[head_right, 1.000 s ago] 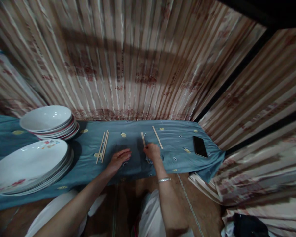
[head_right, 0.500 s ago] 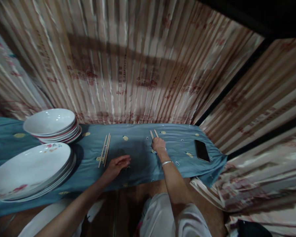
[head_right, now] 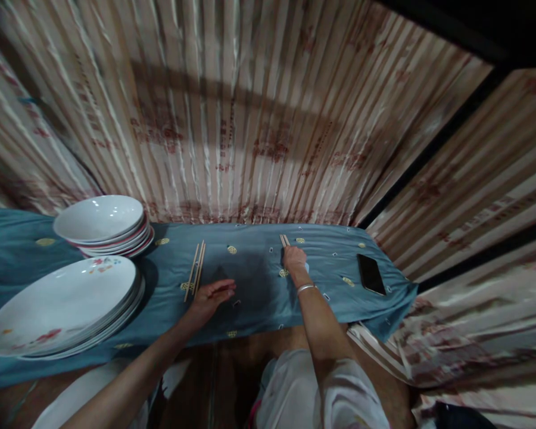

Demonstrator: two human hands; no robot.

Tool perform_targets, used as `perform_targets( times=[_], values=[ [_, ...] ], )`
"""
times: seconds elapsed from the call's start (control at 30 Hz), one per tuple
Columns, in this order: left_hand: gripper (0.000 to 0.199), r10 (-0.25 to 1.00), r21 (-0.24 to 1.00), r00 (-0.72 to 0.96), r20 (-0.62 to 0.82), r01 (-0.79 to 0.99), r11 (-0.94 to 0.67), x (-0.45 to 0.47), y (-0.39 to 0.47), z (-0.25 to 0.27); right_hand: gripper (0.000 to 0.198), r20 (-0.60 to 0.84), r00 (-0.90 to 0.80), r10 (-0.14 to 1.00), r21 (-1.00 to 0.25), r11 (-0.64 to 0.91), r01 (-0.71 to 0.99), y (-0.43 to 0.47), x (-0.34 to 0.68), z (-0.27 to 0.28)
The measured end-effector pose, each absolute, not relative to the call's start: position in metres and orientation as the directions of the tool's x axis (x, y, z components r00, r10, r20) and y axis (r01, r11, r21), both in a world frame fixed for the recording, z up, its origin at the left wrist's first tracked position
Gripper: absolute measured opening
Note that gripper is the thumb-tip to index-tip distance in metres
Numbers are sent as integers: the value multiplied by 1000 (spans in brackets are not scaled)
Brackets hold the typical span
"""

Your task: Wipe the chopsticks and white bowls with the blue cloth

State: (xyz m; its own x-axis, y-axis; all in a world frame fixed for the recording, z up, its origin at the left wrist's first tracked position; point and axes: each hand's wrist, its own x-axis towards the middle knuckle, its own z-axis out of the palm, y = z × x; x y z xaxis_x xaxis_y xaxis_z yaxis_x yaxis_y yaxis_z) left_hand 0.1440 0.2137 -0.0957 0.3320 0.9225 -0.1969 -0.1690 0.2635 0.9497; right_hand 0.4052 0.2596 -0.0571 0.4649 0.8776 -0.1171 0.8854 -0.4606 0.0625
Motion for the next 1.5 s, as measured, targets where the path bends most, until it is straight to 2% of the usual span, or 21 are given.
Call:
perform_targets(
  times=[0.2,0.4,0.47,0.6,0.63,0.67,0.7,0.73,0.77,0.83,0.87,0.9,0.97,1.0,1.1,1.2,1.3,1.43,1.5],
  values=[
    [39,931,971,326,-164,-111,210,141,215,-102,31,-102,466,879,75,-460,885,255,404,-53],
    [28,946,996,314,-77,66,59,130,220,-104,28,-76,451,889,64,-447,892,243,396,-39],
    [24,954,990,301,-13,139,-31,123,223,-102,27,-39,436,899,-6,-437,899,237,387,-36],
    [19,957,902,260,126,372,-220,106,229,-97,33,25,344,939,-272,-325,906,224,358,-45],
    [20,956,864,256,144,439,-247,101,231,-95,34,52,311,949,-448,-256,856,222,348,-50],
    [22,955,821,255,155,504,-268,97,232,-94,35,49,305,951,-643,-204,738,220,337,-57],
    [23,953,776,257,159,565,-281,93,232,-93,35,5,309,951,-822,-172,544,218,326,-64],
    [25,953,729,261,156,620,-289,90,233,-92,33,-73,306,949,-947,-162,276,216,316,-71],
    [27,953,683,262,149,670,-291,86,233,-91,32,-163,268,949,-986,-166,-12,214,305,-78],
    [30,956,599,258,139,747,-289,81,233,-90,34,-222,211,952,-966,-185,-181,211,288,-91],
    [31,956,564,260,134,773,-289,79,233,-90,32,-296,139,945,-888,-219,-404,210,281,-96],
    [30,956,534,265,127,794,-291,77,233,-89,32,-339,78,938,-804,-245,-542,209,276,-100],
    [28,952,476,287,104,826,-301,75,233,-88,30,-391,-47,919,-598,-292,-746,210,270,-105],
    [27,950,447,300,91,840,-308,75,233,-88,30,-399,-78,913,-529,-299,-794,211,268,-107],
    [27,945,374,322,60,870,-321,77,232,-86,26,-386,-64,920,-441,-245,-863,215,263,-110],
    [31,944,326,326,52,888,-324,80,233,-85,24,-348,-27,937,-460,-195,-866,218,260,-112],
    [35,947,288,317,46,904,-316,83,235,-85,26,-350,-39,936,-488,-218,-845,216,256,-109],
    [36,953,265,300,37,917,-299,85,236,-86,27,-324,-42,945,-483,-204,-852,212,252,-103],
    [35,958,262,285,32,923,-283,86,237,-86,22,-300,-34,953,-491,-185,-851,211,252,-101]
  ],
)
